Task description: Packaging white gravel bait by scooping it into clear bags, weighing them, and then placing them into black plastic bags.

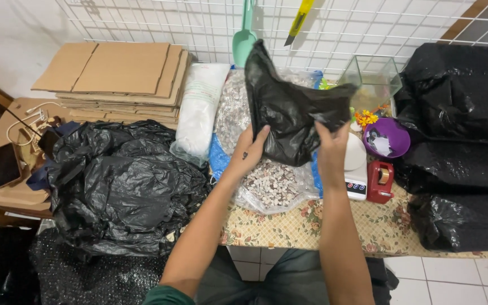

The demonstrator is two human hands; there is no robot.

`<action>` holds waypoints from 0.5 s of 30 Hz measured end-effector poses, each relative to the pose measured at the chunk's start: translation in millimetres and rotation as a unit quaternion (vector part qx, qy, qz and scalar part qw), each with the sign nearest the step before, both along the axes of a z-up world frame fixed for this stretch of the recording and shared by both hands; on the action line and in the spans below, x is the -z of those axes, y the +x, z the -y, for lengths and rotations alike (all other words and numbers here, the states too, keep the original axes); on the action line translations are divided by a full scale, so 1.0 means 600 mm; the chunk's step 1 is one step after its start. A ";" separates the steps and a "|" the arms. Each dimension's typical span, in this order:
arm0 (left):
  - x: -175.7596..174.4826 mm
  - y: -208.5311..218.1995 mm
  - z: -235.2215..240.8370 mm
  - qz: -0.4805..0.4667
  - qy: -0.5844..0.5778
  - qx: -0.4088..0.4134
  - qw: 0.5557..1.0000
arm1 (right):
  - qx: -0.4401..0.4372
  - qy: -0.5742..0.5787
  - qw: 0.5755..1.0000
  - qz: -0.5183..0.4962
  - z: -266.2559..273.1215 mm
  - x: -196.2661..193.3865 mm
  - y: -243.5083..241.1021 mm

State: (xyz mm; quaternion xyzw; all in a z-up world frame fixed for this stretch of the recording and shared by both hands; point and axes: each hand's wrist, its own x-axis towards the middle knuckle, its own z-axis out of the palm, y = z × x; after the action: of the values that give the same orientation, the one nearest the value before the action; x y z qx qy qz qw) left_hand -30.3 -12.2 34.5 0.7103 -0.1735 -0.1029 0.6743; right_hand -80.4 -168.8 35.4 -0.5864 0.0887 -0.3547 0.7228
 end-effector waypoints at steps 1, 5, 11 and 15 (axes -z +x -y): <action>-0.014 -0.007 -0.002 0.000 0.000 -0.001 1.000 | -0.001 0.000 1.000 0.000 0.021 0.028 0.012; -0.041 -0.019 -0.007 0.014 0.002 0.010 1.000 | 0.050 0.082 0.994 0.046 0.063 0.060 0.033; -0.054 -0.029 -0.001 -0.021 -0.015 -0.061 0.998 | -0.026 0.015 0.998 0.061 0.068 0.036 0.010; -0.064 -0.027 -0.005 -0.054 -0.051 -0.124 0.990 | -0.092 -0.092 0.985 -0.112 0.011 -0.033 -0.016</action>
State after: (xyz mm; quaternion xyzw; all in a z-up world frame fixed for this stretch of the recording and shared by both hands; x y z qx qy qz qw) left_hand -46.7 -9.3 72.7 0.6844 -0.0529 -0.0476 0.7256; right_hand -90.3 -175.5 55.5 -0.6919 0.0819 -0.2252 0.6811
